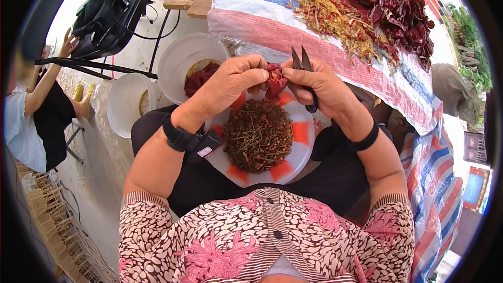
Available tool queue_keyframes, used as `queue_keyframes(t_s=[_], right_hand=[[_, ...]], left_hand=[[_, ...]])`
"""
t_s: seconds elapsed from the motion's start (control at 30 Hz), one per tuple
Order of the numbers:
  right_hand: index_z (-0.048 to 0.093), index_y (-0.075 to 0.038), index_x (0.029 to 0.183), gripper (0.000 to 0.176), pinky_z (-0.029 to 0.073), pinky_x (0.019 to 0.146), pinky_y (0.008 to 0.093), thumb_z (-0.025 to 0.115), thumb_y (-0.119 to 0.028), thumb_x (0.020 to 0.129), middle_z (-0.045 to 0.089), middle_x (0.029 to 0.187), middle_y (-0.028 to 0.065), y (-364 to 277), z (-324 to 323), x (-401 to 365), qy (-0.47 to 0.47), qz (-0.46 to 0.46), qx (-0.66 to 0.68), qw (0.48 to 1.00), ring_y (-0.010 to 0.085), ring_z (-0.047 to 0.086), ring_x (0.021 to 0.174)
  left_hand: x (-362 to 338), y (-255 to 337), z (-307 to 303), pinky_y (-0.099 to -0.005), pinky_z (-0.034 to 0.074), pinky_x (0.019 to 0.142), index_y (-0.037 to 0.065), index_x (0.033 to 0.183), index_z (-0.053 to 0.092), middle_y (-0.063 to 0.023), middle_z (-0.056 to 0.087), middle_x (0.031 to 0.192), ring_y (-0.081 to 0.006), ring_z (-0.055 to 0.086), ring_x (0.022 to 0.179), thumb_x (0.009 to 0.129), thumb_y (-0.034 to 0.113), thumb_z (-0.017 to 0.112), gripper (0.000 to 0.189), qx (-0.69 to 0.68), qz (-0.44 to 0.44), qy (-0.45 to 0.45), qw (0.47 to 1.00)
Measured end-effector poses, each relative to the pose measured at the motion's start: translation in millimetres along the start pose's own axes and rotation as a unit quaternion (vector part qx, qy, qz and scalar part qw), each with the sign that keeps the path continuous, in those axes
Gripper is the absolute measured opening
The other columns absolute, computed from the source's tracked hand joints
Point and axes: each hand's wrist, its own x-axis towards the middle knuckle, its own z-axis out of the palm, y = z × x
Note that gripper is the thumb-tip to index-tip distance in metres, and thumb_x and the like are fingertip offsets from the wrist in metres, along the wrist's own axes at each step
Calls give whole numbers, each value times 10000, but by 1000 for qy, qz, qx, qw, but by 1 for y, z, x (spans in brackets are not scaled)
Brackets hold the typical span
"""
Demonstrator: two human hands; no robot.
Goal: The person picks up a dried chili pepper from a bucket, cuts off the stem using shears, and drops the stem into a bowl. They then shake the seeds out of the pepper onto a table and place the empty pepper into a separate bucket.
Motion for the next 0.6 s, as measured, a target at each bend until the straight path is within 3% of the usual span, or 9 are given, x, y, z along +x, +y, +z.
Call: queue_keyframes(t_s=[0.13,0.3,0.4,0.43,0.47,0.53,0.6], right_hand=[[611,-51,1014,206,302,437,193,626,-232,918,474,588,-39,-1,1,-1,-15,-22,-46,999,30,420,481],[602,-57,1017,214,339,464,182,620,-250,924,535,694,-50,-3,8,-5,-3,-73,-157,985,19,430,506],[594,-64,1040,191,392,536,180,628,-205,917,587,842,-51,-13,6,-9,26,-99,-200,974,25,473,594],[601,-57,1055,184,436,634,200,633,-158,905,597,921,-20,-19,4,-11,44,-153,-175,972,39,512,720],[608,-63,1051,173,418,607,192,627,-158,907,583,891,-35,-30,-6,-14,110,-193,-212,952,28,495,692],[622,-76,1044,155,381,552,175,616,-157,912,556,833,-66,-41,-24,-18,229,-260,-268,899,7,463,637],[644,-33,1028,155,448,786,252,609,-97,891,609,915,36,-51,-67,-15,369,-366,-392,759,103,556,875]], left_hand=[[-4,3,3,-208,401,634,35,865,549,39,503,757,-41,450,697,927,172,522,153,16,36,-5,999],[-5,-1,-5,-238,379,605,19,826,529,20,478,731,-57,431,693,905,172,529,173,82,66,5,994],[-3,3,-12,-316,410,620,-16,797,548,-95,501,686,-154,473,647,842,176,548,198,269,58,69,959],[-3,1,-21,-332,417,614,-19,812,575,-135,515,677,-193,482,634,831,174,556,194,310,58,74,946],[-6,6,-24,-350,419,606,-22,805,580,-155,521,686,-220,494,638,817,175,565,197,319,12,111,941],[-12,-4,-43,-397,440,634,-21,790,578,-186,583,739,-312,556,674,816,186,577,208,400,14,176,899],[-19,-4,-51,-427,452,662,-19,795,583,-204,610,779,-358,590,734,823,189,577,210,462,-31,240,853]])
